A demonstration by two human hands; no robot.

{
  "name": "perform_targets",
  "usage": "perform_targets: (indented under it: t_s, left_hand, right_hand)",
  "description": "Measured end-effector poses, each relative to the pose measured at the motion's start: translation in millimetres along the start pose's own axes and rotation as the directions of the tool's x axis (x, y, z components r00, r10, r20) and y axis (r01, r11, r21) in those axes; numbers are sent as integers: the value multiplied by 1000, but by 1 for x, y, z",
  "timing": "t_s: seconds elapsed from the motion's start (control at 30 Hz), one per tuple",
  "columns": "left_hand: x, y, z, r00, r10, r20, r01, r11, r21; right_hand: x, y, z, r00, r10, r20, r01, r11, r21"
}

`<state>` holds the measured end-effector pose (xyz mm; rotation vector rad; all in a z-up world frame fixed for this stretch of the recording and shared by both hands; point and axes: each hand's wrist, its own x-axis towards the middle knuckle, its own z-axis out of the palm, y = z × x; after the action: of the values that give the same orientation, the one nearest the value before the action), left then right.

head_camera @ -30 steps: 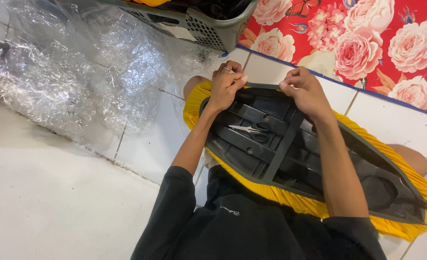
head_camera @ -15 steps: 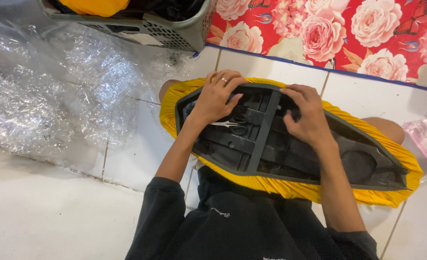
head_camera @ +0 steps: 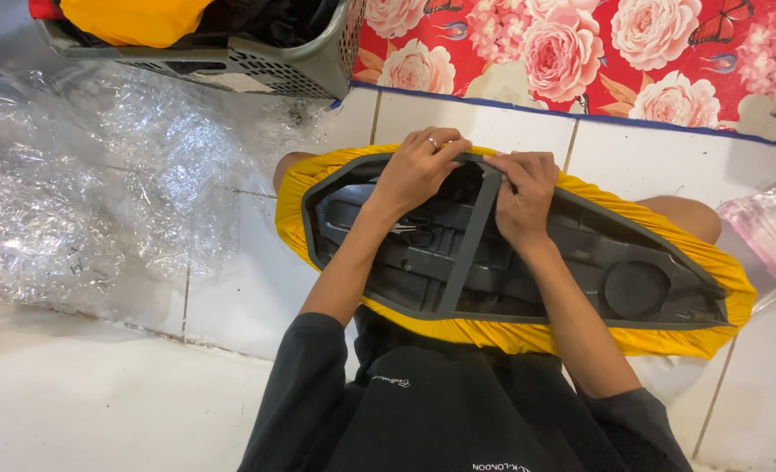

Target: The person sits on the floor and uses scissors to cut a black plastic component that is placed on a yellow cloth. The person holds the plastic steady with one hand while cutting along its edges with the other.

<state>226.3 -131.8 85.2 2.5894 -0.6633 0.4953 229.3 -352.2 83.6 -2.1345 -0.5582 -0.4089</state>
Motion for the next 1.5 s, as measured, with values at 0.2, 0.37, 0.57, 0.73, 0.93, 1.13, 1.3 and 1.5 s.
perform_targets:
  t_s: [0.2,0.37,0.57,0.73,0.93,1.13,1.3,1.5]
  left_hand:
    - [-5,1,9,966,59,-251,-59,998,5]
    - [4,7,7,971,-7,-241,2,1000,-19]
    - [9,11,-1,973,-64,-220,61,998,-19]
    - [11,18,-16,948,2,-319,-15,999,-37]
    - [9,24,3,924,34,-380,-50,998,-32]
    - [12,27,14,921,73,-383,-55,997,58]
    - [9,24,16,928,138,-345,-113,989,94]
    - [10,22,-7,954,43,-296,-56,998,-33]
  right_hand:
    - [25,-36,-12,975,218,40,-221,967,124]
    - [47,-37,-22,869,418,265,-483,834,268]
    - [70,-58,-39,668,584,461,-737,605,302]
    - [82,-69,-46,602,619,505,-795,522,308]
    - [84,-68,-44,573,630,525,-815,505,285]
    - [78,-58,-41,606,607,515,-792,520,320]
    - [78,-60,-45,614,598,516,-782,551,292]
    - [74,-58,-41,621,599,505,-780,537,322]
